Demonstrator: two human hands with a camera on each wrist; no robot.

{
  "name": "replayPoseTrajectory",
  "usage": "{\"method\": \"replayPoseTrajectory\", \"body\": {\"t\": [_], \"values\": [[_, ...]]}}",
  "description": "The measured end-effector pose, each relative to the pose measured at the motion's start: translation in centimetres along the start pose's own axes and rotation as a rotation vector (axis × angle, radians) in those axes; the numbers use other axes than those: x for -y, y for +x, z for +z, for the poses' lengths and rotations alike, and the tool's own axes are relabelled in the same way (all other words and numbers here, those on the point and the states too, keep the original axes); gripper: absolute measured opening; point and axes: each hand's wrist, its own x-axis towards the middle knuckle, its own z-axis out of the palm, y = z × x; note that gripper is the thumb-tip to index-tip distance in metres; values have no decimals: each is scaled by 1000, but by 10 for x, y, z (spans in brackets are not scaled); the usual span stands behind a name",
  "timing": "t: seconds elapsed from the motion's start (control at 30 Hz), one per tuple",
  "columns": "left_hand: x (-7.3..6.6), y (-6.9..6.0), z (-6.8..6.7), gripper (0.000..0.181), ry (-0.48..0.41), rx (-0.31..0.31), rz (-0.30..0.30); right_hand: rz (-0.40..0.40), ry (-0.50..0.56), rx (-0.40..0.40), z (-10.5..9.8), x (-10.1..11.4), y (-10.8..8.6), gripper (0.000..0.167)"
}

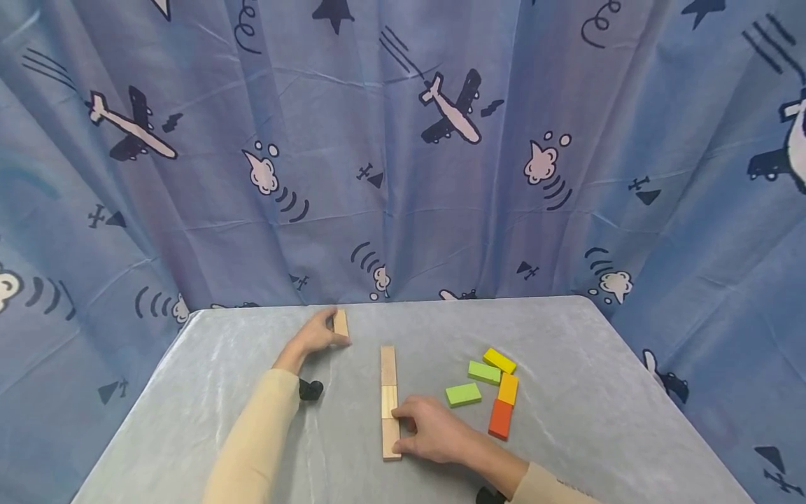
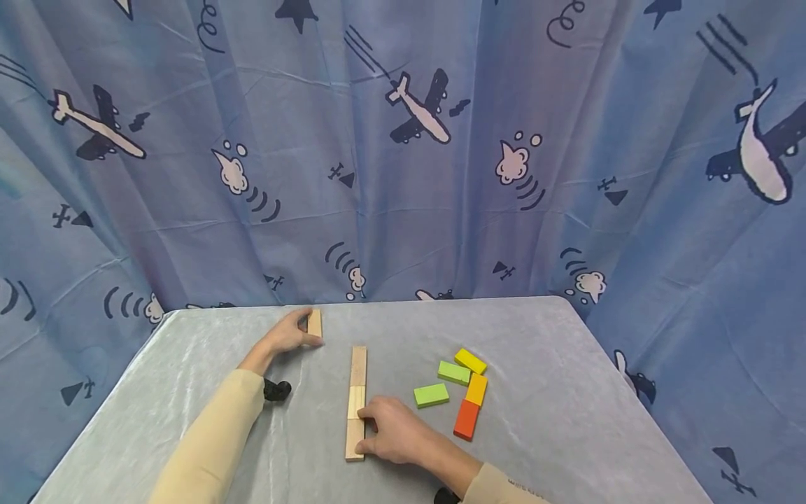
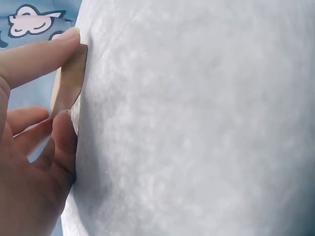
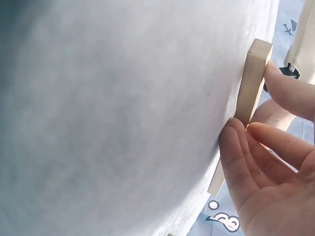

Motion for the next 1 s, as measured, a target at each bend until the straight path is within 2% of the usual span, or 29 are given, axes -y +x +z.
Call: {"method": "replayPoseTrajectory", "body": {"t": [0.23,0.5,0.63,0.73,0.83,1.0], "values": [[-5,0,2,94,67,-27,-22,6,-3,-14,1,1,-1,51],[-7,-1,10,82,140,-56,49,6,-10,-3,1,2,-1,51],[-12,1,15,50,174,-68,130,0,-13,2,0,0,-1,51],[-20,3,18,38,165,-64,181,-2,-15,4,0,-1,-1,51],[-30,3,22,40,130,-48,189,-4,-23,-1,-1,-1,-2,51],[-40,4,30,57,103,-15,218,-9,-28,0,0,1,-1,51]]}}
